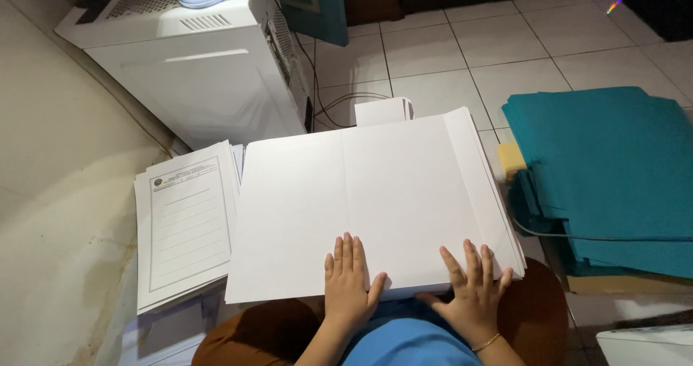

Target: Folding large white sheets of paper to create folders and inserting printed documents into them.

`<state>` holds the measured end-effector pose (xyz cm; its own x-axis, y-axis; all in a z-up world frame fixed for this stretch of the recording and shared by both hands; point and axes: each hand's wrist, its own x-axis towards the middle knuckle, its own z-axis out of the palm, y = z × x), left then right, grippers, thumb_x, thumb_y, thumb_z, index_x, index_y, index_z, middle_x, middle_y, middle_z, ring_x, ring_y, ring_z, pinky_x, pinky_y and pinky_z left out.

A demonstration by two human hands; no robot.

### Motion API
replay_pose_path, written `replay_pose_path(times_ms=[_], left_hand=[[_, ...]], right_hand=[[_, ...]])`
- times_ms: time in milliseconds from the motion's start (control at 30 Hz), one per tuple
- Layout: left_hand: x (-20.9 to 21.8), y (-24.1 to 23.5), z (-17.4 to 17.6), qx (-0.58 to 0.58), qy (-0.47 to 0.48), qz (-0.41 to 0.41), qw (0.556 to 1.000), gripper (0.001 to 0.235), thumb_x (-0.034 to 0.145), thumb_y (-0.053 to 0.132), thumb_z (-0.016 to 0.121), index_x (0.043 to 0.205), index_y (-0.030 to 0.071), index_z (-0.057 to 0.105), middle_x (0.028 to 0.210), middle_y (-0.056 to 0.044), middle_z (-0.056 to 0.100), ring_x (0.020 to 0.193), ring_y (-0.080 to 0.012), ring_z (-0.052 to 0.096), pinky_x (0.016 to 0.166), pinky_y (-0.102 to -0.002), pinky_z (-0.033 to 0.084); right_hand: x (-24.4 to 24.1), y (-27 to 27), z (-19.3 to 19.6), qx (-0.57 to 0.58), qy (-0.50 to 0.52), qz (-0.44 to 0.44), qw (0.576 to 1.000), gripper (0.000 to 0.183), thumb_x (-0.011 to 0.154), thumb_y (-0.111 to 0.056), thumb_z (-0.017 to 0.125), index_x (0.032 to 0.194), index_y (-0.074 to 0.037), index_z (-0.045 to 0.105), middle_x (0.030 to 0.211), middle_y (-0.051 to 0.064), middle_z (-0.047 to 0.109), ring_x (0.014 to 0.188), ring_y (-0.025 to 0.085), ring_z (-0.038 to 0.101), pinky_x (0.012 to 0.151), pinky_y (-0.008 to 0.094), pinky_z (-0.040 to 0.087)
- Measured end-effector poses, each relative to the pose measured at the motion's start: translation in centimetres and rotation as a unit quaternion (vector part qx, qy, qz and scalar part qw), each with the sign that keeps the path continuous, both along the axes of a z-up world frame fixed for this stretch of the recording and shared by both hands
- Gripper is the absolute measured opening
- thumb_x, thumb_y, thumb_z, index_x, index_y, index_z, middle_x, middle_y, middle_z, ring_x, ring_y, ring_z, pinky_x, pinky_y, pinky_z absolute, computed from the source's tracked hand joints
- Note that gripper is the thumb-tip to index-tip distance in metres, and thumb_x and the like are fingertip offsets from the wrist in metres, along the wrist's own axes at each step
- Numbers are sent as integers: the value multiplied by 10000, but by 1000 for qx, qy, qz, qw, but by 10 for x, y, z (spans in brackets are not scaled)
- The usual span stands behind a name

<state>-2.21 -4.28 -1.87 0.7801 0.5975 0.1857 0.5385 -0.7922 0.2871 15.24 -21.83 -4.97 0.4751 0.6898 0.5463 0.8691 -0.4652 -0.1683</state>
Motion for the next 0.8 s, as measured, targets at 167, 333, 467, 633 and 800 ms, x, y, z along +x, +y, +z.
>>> replay_pose_path(times_ms=[167, 333, 467, 633, 800], left_hand=[[5, 3, 4, -24, 12, 3, 1000, 865, 997, 551, 426, 1538, -89, 211, 1627, -327, 115, 1535, -413, -30, 1175, -565, -17], [28, 31, 12, -64, 69, -3, 996, 946, 991, 606, 428, 1538, -113, 147, 1620, -360, 51, 1522, -443, -108, 1159, -605, -49], [67, 80, 3, -35, 24, 14, 999, 972, 935, 602, 531, 1528, -107, 231, 1605, -356, 165, 1521, -468, 21, 1162, -634, 28], [134, 161, -17, 3, -10, 37, 999, 1008, 917, 684, 455, 1533, -90, 256, 1609, -333, 209, 1522, -459, 80, 1160, -639, 91], [203, 208, -18, -12, -39, 131, 991, 986, 908, 634, 500, 1517, -109, 277, 1606, -326, 220, 1523, -460, 81, 1183, -621, 82]], right_hand=[[1, 0, -3, -4, -15, -2, 1000, 1137, 612, -886, 564, 1545, -287, 308, 1653, 151, 195, 1524, 407, 91, 1114, 732, 19], [0, 2, 1, 2, 0, 9, 1000, 1118, 647, -893, 524, 1552, -280, 290, 1655, 161, 167, 1521, 436, 67, 1113, 774, -42], [0, 1, -1, 3, 1, 1, 1000, 1110, 628, -879, 572, 1530, -278, 337, 1638, 162, 222, 1518, 435, 112, 1114, 753, -4], [5, 0, -16, -24, -21, -12, 999, 1177, 584, -913, 587, 1539, -283, 313, 1623, 171, 226, 1497, 449, 145, 1090, 739, 53], [5, 1, -27, -37, -5, -37, 999, 1168, 549, -942, 573, 1525, -361, 305, 1616, 129, 245, 1505, 431, 155, 1122, 798, 17]])
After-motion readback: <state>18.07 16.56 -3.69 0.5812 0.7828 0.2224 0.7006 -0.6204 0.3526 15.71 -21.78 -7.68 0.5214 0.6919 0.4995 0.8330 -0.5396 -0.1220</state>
